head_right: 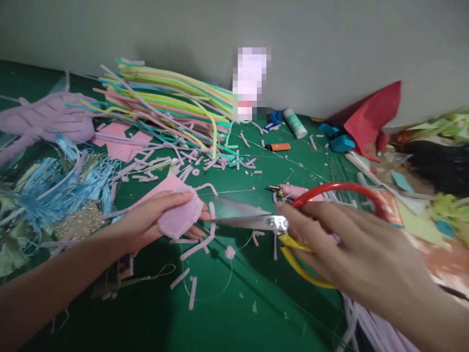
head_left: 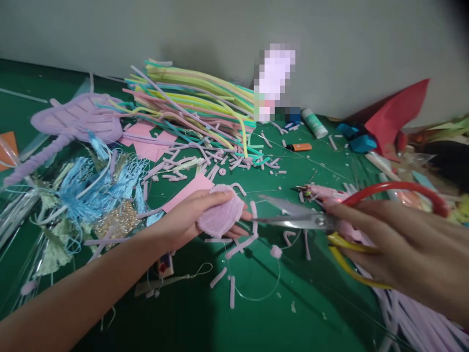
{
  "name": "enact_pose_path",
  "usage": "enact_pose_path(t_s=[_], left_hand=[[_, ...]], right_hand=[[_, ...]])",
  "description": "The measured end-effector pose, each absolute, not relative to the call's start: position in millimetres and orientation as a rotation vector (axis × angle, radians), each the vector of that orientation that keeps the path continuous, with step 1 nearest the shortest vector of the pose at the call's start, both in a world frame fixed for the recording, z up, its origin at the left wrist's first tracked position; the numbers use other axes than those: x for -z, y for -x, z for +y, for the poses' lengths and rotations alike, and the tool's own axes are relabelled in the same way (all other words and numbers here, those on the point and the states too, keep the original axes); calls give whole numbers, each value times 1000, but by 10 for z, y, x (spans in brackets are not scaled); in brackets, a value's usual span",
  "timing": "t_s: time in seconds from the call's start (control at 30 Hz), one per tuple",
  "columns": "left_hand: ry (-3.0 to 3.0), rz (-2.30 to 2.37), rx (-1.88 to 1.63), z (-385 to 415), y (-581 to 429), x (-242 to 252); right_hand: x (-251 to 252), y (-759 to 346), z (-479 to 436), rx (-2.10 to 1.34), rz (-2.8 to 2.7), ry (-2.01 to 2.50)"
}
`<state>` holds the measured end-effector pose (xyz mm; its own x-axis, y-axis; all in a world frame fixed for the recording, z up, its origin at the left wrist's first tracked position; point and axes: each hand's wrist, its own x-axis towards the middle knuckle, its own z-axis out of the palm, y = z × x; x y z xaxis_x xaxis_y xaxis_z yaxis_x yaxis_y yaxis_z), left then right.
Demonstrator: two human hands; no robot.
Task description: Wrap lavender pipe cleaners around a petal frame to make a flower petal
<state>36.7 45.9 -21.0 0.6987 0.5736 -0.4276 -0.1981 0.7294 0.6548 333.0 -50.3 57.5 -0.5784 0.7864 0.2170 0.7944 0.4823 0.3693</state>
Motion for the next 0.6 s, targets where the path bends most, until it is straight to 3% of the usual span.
enact_pose_path(t_s=[0.1, 0.6], left_hand=[[-633, 744, -448, 462, -375, 203], [-659, 730, -439, 469, -388, 214]], right_hand=[[-457, -3172, -511, 804, -2842, 1280], [-485, -3044, -550, 790, -2793, 1370]])
